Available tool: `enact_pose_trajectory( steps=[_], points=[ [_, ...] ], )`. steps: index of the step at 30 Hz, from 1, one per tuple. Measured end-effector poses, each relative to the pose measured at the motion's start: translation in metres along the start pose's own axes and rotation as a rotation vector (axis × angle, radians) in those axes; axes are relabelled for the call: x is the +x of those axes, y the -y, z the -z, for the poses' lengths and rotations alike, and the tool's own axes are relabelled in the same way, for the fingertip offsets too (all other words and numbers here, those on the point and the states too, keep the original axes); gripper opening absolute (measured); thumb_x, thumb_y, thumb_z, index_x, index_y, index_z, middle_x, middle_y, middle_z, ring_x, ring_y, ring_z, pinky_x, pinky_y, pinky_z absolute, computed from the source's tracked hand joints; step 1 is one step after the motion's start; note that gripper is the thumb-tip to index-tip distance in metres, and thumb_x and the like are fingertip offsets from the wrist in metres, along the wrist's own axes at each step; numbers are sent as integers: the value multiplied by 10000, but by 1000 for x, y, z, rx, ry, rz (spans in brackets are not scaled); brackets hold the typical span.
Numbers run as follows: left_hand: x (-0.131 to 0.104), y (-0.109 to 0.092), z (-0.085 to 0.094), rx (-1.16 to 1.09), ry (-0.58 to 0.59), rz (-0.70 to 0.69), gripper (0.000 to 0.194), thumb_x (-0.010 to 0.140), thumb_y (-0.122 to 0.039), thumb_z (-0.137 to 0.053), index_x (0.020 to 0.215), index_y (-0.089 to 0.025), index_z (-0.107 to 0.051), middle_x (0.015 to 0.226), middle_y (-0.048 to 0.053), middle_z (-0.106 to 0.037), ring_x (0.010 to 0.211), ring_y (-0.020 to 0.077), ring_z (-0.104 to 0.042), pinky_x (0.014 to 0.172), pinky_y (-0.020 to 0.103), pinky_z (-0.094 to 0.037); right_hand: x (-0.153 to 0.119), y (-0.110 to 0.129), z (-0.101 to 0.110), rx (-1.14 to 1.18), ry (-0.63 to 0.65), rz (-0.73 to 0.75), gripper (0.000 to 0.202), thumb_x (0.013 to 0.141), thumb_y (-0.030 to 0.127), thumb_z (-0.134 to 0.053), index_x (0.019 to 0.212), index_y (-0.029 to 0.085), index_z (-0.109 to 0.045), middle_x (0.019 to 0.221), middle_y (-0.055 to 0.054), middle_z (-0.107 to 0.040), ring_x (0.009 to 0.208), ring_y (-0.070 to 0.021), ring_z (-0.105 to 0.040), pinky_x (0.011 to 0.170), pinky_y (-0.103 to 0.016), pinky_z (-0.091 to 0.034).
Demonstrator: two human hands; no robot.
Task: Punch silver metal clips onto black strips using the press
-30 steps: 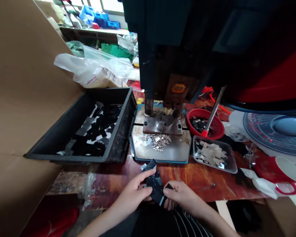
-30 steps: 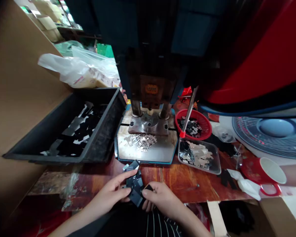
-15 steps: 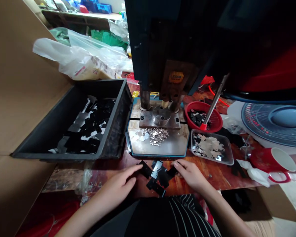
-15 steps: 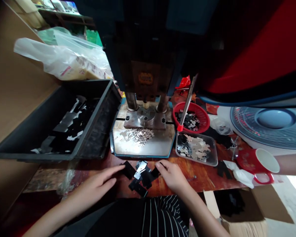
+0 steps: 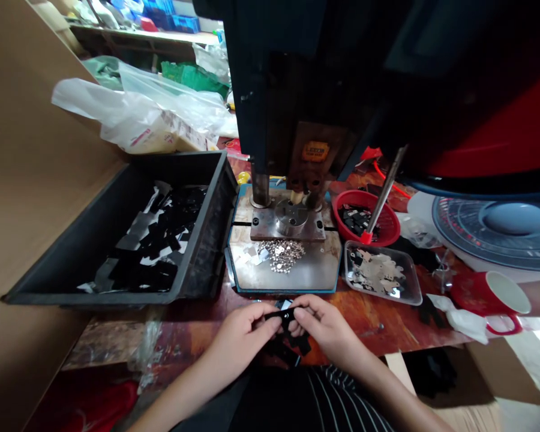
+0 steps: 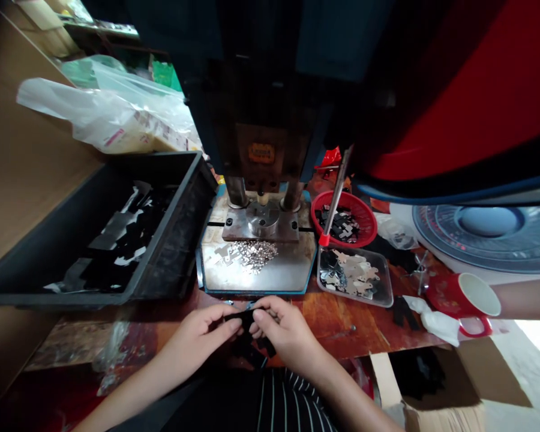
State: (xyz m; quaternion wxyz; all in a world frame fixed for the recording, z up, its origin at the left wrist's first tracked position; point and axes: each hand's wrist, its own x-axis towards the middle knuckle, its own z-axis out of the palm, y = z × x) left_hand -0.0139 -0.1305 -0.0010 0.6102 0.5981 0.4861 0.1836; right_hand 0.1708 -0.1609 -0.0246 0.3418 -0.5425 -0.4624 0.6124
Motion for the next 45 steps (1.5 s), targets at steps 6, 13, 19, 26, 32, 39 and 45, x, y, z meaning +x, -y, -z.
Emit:
enact_pose_trajectory(
  steps=[6,13,19,26,32,39,45],
  points=[
    [10,2,17,-213,-176,37,246,795,-376,-560,779,-163,-681,736,38,-697,715,177,-615,693,286,-476,29,21,29,-777,-252,422,219,924,281,-435,977,208,-633,915,-59,-666,873,-209,-600,808,-358,-457],
    [17,3,28,-330,-295,37,258,764,-403,-622,816,-166,-709,764,44,-702,741,174,-610,705,273,-472,58,22,28,-1189,-225,530,227,925,244,-439,1025,217,-641,885,-66,-625,854,-220,-573,762,-341,-470],
    [23,6,29,-453,-285,80,285,765,-370,-645,940,-157,-714,814,60,-725,744,149,-614,722,248,-474,55,19,30,-1161,-227,521,204,927,246,-433,937,197,-630,879,-63,-610,841,-213,-566,766,-343,-466],
    [33,-2,24,-676,-224,128,273,771,-271,-634,1004,-143,-692,870,83,-739,763,139,-647,732,234,-496,79,55,38,-889,-402,585,178,905,220,-436,864,204,-608,862,-54,-604,856,-210,-560,794,-343,-444],
    [36,-16,26,-768,-201,128,218,793,-230,-596,954,-113,-685,848,111,-739,716,135,-660,688,223,-510,132,83,46,-764,-516,655,143,849,239,-503,806,202,-635,859,-62,-573,839,-206,-559,794,-344,-445],
    [43,-27,32,-854,-184,90,194,796,-208,-586,927,-107,-686,826,109,-737,674,115,-655,652,199,-513,160,83,49,-695,-531,581,106,769,276,-579,775,183,-630,814,-54,-564,815,-210,-555,774,-340,-450],
    [46,-31,33,-904,-126,77,199,818,-259,-586,901,-113,-692,826,102,-730,669,105,-647,639,188,-516,138,84,48,-635,-572,649,184,845,294,-500,834,185,-648,876,-74,-590,837,-204,-571,768,-339,-464]
  ],
)
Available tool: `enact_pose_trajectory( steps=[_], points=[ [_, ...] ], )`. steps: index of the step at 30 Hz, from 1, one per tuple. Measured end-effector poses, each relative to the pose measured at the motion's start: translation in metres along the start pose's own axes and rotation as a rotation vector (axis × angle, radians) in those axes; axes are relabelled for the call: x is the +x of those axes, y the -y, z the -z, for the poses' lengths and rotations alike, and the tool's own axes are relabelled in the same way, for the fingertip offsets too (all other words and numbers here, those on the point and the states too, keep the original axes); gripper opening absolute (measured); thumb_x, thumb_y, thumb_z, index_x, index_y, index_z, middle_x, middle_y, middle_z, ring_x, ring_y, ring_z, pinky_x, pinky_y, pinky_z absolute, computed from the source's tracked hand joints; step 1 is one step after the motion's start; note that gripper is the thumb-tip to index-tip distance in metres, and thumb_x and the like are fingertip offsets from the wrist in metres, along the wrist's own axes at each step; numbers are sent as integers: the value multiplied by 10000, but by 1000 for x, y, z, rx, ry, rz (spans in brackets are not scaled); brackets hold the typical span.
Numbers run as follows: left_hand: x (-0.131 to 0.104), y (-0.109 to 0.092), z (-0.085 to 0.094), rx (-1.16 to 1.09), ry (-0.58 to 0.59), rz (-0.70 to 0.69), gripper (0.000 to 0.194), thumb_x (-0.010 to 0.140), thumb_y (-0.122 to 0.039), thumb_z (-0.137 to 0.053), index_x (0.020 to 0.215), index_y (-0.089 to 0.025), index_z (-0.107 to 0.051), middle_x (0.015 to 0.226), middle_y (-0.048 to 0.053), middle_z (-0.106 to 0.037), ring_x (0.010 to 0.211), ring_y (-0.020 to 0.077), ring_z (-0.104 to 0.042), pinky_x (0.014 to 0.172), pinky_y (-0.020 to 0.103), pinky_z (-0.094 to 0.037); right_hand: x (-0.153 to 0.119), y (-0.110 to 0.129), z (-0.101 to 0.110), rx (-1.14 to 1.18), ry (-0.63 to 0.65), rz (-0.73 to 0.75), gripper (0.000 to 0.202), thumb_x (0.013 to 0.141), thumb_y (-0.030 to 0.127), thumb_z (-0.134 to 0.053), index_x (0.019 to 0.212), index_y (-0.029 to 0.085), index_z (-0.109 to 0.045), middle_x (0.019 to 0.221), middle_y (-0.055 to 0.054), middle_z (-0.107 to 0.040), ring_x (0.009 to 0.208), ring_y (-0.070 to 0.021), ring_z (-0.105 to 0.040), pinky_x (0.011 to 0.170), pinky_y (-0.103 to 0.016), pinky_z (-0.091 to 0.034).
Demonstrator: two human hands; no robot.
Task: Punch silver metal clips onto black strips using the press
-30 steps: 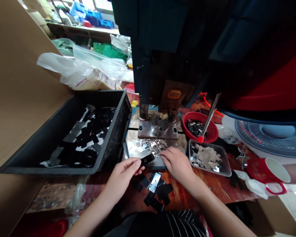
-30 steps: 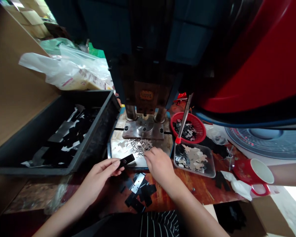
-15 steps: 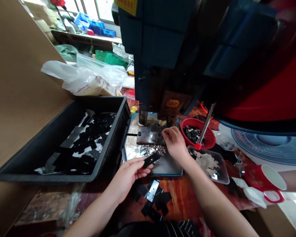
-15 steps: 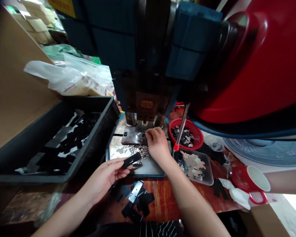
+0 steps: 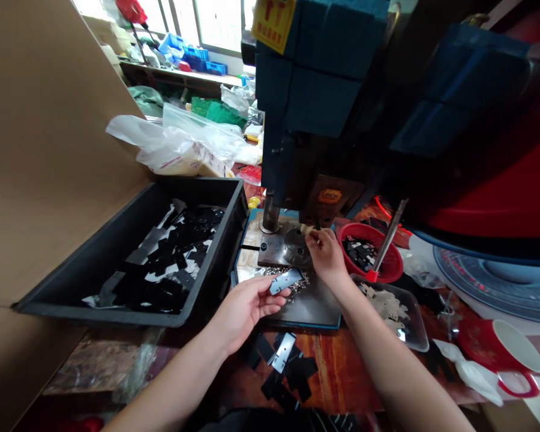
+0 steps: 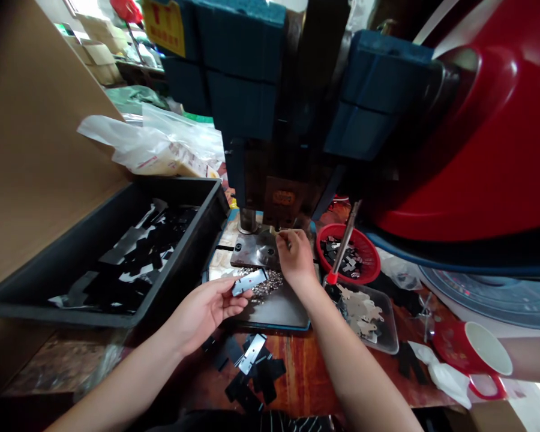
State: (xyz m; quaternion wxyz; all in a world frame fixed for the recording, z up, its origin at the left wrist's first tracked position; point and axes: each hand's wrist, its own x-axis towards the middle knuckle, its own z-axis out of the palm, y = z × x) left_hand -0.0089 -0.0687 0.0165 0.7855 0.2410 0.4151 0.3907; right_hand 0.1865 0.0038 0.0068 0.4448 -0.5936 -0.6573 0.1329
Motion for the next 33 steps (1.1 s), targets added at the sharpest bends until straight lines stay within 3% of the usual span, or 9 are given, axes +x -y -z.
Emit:
enact_pose_trajectory(
  steps=[2,5,7,13,16,21,24,28,33],
  points=[
    [1,0,0,0,-1,3,203,822,-251,-577,924,-118,-692,826,99,-729,671,109,-650,634,189,-520,-14,10,11,41,25,54,223,889,310,-458,897,207,-655,907,-71,-616,877,-199,-585,791,-334,-465],
    [1,0,0,-5,-3,3,222,816,-208,-572,992,-135,-687,847,87,-729,679,112,-658,628,192,-529,-37,24,26,100,311,90,213,886,339,-507,1028,247,-637,942,-38,-662,864,-178,-617,774,-306,-487],
    [1,-1,-2,1,6,2,239,804,-187,-586,1015,-138,-688,861,79,-727,700,117,-664,646,199,-539,-51,28,32,95,390,113,209,866,321,-554,1051,251,-621,915,-23,-678,806,-164,-627,726,-289,-502],
    [-2,-3,-7,-54,25,-87,351,694,-63,-656,1026,-172,-692,954,29,-722,833,106,-658,797,189,-518,-73,20,36,-87,189,525,184,852,144,-525,956,253,-630,1049,-60,-666,964,-192,-599,824,-369,-494],
    [-3,-3,-9,-68,50,-114,500,666,-51,-668,1132,-230,-638,1001,2,-713,826,98,-655,801,200,-509,-79,15,37,-150,107,580,237,830,124,-546,991,277,-627,1070,-58,-663,995,-204,-595,834,-400,-498],
    [0,3,-9,144,10,-216,429,686,-148,-681,1109,-210,-644,1018,36,-710,925,170,-643,850,287,-492,-77,13,36,-136,97,548,228,829,135,-551,973,290,-637,1059,-49,-674,983,-209,-602,838,-419,-496],
    [11,2,-9,461,-37,-428,241,749,-230,-647,984,-211,-696,1033,45,-698,983,203,-621,905,333,-462,-67,14,32,-75,97,453,155,846,171,-554,927,270,-641,948,-36,-697,897,-196,-615,830,-406,-488],
    [39,-9,-15,865,-138,-763,164,802,-305,-600,892,-233,-716,950,42,-687,925,211,-613,861,336,-465,-43,11,21,-29,20,181,110,852,276,-561,910,254,-652,849,-35,-685,850,-209,-601,792,-385,-483],
    [80,-27,-26,1081,-279,-888,182,827,-285,-560,928,-216,-694,937,43,-678,905,210,-601,859,349,-449,-10,-5,2,30,-45,38,129,832,299,-555,850,219,-654,857,-51,-641,852,-210,-585,788,-368,-470]
  ],
)
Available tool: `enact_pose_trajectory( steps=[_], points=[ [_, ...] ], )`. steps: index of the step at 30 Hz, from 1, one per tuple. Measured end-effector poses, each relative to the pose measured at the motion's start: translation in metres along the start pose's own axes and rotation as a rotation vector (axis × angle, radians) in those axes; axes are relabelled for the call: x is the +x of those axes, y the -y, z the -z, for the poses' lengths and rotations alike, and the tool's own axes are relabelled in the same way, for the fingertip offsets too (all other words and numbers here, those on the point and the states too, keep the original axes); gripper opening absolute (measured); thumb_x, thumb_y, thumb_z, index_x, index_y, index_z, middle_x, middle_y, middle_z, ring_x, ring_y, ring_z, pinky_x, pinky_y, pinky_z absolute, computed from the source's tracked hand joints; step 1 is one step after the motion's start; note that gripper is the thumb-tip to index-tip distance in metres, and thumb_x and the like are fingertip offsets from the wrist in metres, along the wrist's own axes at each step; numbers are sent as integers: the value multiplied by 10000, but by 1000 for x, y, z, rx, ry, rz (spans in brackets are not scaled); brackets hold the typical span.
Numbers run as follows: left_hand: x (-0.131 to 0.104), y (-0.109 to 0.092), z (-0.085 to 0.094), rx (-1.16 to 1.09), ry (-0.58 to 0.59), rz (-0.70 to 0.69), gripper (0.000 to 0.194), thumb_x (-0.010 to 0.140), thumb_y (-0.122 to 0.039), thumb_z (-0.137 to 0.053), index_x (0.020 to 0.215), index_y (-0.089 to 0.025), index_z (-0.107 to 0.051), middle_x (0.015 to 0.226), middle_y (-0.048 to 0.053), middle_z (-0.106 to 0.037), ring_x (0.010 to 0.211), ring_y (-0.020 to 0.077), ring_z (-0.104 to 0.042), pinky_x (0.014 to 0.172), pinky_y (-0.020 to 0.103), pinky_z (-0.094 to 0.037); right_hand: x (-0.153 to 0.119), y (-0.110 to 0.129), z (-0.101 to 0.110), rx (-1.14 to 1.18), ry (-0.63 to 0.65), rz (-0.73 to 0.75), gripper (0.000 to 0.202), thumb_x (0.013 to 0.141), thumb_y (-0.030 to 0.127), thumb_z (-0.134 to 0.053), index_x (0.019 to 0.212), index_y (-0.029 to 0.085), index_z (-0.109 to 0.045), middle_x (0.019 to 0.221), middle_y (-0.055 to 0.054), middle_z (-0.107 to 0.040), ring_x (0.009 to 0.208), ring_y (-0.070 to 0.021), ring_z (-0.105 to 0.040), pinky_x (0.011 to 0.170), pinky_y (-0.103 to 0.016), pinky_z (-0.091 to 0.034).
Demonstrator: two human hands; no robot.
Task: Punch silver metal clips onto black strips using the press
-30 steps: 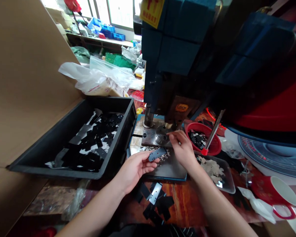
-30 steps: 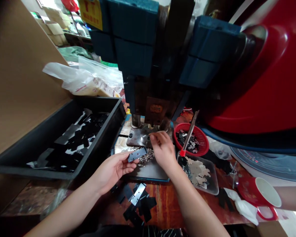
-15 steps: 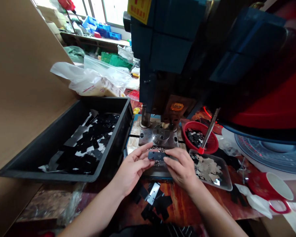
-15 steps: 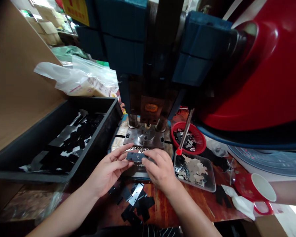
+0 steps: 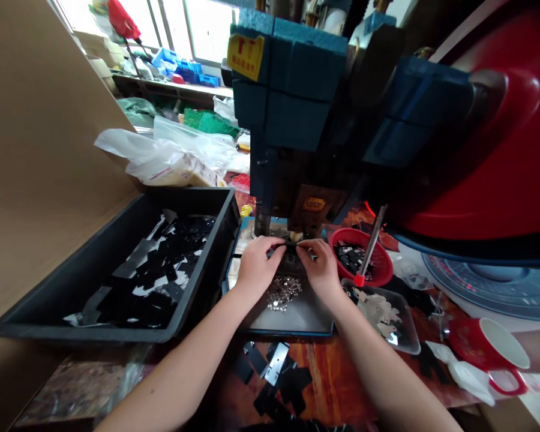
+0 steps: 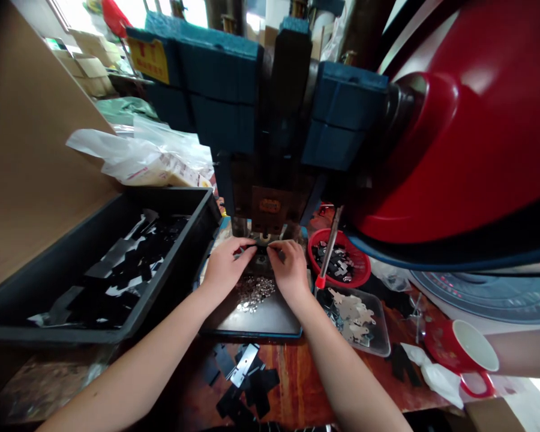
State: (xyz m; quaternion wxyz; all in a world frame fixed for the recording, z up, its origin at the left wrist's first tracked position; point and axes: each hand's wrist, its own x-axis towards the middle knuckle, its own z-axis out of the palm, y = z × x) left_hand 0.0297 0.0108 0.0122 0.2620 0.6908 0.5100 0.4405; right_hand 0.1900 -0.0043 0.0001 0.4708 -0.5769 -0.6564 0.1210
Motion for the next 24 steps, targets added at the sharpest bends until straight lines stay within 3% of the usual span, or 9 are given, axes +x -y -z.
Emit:
enact_pose_trajectory(
  steps=[6,15,19,24],
  points=[
    [16,13,-12,24,-17,14,169,778,-238,-588,904,-200,-694,953,56,-664,991,230,-568,940,396,-407,15,-18,-12,116,45,-97,126,772,299,-572,804,197,-639,893,-59,-599,894,-206,-572,820,-354,-465],
    [25,17,-23,-64,70,54,247,759,-158,-545,956,-182,-691,973,56,-687,945,206,-618,877,339,-466,17,-25,-19,187,86,-181,193,757,329,-547,849,181,-631,851,-41,-626,793,-181,-576,726,-311,-483],
    [16,14,-7,-42,-15,71,269,803,-241,-547,1046,-182,-646,1082,79,-642,1043,229,-572,926,361,-433,14,-25,-14,195,50,-205,233,764,357,-558,891,173,-623,903,-60,-627,793,-181,-580,726,-316,-484],
    [-28,20,33,76,-170,61,267,884,-273,-446,1086,-202,-605,1122,70,-600,1069,216,-547,942,344,-420,-8,-21,10,231,28,-230,227,816,371,-526,911,187,-619,890,-57,-632,804,-175,-595,688,-289,-484]
  ],
)
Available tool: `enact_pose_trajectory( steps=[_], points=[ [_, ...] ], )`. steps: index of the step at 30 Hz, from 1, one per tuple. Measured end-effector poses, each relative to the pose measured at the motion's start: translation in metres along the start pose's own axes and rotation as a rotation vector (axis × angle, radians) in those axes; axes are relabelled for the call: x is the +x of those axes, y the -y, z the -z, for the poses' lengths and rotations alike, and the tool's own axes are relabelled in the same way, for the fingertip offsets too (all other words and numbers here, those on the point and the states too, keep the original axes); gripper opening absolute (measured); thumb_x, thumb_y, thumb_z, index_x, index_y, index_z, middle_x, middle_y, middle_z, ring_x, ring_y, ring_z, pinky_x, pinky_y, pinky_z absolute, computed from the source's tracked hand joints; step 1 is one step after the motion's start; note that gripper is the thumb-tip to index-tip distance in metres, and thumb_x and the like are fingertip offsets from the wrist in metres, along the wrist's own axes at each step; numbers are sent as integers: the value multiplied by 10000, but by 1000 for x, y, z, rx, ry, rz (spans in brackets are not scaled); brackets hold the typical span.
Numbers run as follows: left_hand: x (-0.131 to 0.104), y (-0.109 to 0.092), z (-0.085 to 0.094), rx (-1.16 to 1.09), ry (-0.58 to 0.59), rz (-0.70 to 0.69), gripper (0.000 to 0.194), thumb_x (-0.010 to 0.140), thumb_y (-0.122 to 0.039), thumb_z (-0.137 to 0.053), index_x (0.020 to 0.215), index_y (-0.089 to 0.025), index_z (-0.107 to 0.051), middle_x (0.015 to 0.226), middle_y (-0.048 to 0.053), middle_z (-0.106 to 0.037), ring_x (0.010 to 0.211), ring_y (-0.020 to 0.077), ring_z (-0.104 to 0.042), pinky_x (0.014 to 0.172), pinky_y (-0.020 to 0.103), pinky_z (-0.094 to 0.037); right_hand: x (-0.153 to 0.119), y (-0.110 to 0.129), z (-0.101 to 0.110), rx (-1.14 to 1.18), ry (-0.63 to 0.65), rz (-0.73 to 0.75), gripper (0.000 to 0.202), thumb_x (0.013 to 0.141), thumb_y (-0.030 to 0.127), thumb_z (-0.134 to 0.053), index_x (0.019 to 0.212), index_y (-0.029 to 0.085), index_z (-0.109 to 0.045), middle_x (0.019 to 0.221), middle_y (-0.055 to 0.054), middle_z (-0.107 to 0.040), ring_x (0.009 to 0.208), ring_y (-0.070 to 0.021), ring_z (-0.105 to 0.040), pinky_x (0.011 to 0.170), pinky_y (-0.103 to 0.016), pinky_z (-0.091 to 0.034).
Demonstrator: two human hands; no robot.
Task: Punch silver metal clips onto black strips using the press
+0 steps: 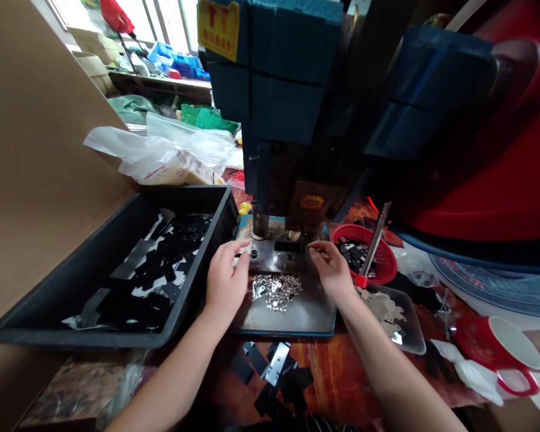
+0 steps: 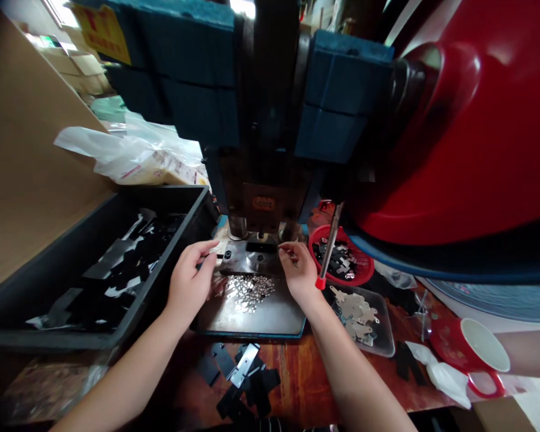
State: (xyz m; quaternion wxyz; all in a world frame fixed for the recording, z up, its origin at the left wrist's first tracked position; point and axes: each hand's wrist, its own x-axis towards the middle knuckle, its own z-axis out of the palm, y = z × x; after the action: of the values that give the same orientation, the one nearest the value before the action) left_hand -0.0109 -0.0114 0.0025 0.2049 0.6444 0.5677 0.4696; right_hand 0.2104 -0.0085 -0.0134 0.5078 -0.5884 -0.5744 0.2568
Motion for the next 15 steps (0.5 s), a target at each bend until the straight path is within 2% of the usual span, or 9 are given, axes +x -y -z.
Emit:
enact_pose_trajectory(
  steps=[3,7,10,15],
  points=[
    [-30,10,16,156,66,-33,308,887,-256,-425,1132,-197,-602,1169,89,-593,1123,247,-520,996,378,-375,-20,0,14,-69,49,17,199,843,363,-511,879,206,-627,849,-41,-647,799,-180,-601,708,-303,-480],
    [-56,20,18,290,189,-65,391,867,-272,-468,1231,-169,-566,1305,130,-528,1205,299,-465,1038,426,-335,-40,-1,27,-226,87,56,184,869,328,-489,858,221,-639,865,-38,-658,846,-199,-603,787,-342,-464],
    [-60,26,15,357,214,-95,360,860,-296,-491,1172,-161,-609,1292,140,-534,1180,315,-480,1022,453,-356,-47,-3,33,-301,96,98,170,880,296,-483,857,213,-630,866,-46,-657,865,-207,-597,808,-349,-457],
    [-53,24,12,450,228,-170,266,876,-312,-490,1022,-170,-663,1119,107,-612,1040,274,-544,945,443,-424,-50,-5,37,-483,189,174,174,893,244,-481,893,207,-650,891,-49,-662,886,-211,-589,833,-347,-452]
  ],
)
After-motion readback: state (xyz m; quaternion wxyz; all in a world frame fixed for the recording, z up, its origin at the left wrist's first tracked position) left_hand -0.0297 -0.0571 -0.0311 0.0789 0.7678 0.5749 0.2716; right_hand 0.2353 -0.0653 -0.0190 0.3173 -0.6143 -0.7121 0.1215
